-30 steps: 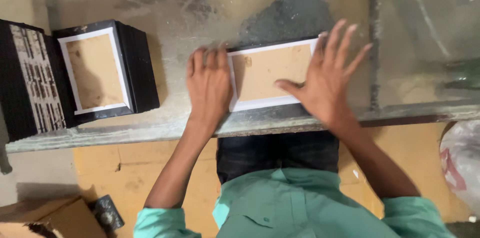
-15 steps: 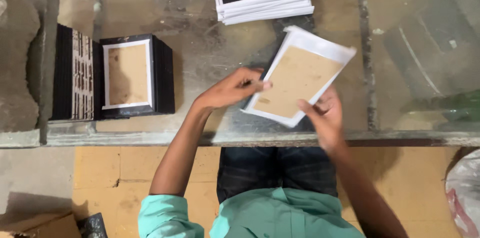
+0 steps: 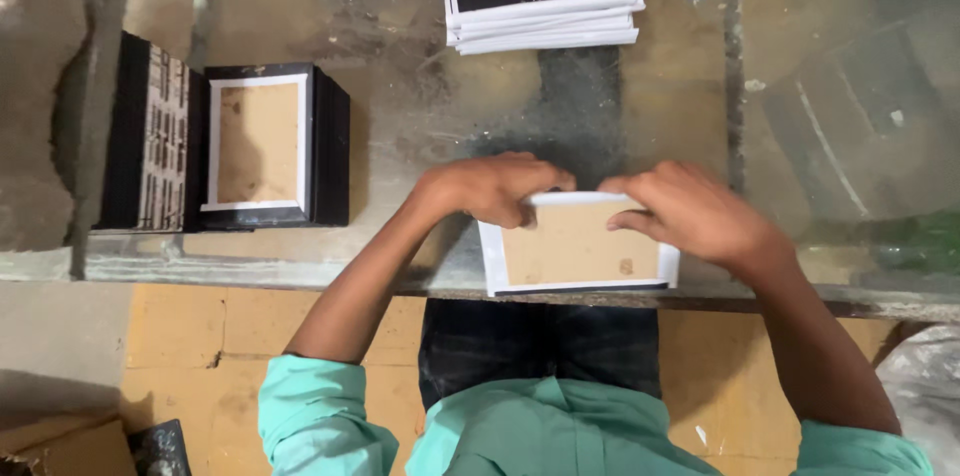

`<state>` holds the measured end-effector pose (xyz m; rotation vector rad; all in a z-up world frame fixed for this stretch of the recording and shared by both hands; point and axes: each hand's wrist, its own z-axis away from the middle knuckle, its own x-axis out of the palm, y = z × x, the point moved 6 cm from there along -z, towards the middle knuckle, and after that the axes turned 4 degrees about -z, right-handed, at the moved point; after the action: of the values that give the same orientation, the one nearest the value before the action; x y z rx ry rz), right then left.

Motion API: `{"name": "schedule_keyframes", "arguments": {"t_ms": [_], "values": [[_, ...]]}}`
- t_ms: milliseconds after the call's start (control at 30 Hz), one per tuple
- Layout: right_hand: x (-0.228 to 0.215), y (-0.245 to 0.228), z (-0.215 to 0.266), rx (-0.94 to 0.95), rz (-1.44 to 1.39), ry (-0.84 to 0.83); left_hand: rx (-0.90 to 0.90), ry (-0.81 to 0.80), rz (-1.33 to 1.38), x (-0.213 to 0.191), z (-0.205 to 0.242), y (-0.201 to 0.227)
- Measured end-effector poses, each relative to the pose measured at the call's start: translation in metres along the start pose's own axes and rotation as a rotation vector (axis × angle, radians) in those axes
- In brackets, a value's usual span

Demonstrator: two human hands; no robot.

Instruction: The person assembles small clock frames by inserting a backing card into a black frame and then placing a printed clock face on top. They repeat this process for multiple units, stacking the finished frames on the table.

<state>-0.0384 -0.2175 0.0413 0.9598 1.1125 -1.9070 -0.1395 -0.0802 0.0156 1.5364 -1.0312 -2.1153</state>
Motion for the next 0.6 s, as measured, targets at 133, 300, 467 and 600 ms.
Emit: {"name": "schedule_keyframes", "arguments": {"t_ms": [133,300,467,600], "values": [[0.007,0.015,-0.017,-0.034,-0.034,0.204,-0.341,0.180,-0.140,0.013,0.002,-0.034],[0.022,0.023,-0.027,-0.143,-0.046,0.544,-0.327,0.514,-0.461,0.010,0.000,-0.030],[0.046,0.034,-0.027,-0.155,0.119,0.577,-0.269,0.691,-0.662,0.031,-0.004,-0.019],[0.051,0.035,-0.025,-0.080,0.103,0.600,-0.271,0.667,-0.698,0.052,-0.002,-0.026]]}}
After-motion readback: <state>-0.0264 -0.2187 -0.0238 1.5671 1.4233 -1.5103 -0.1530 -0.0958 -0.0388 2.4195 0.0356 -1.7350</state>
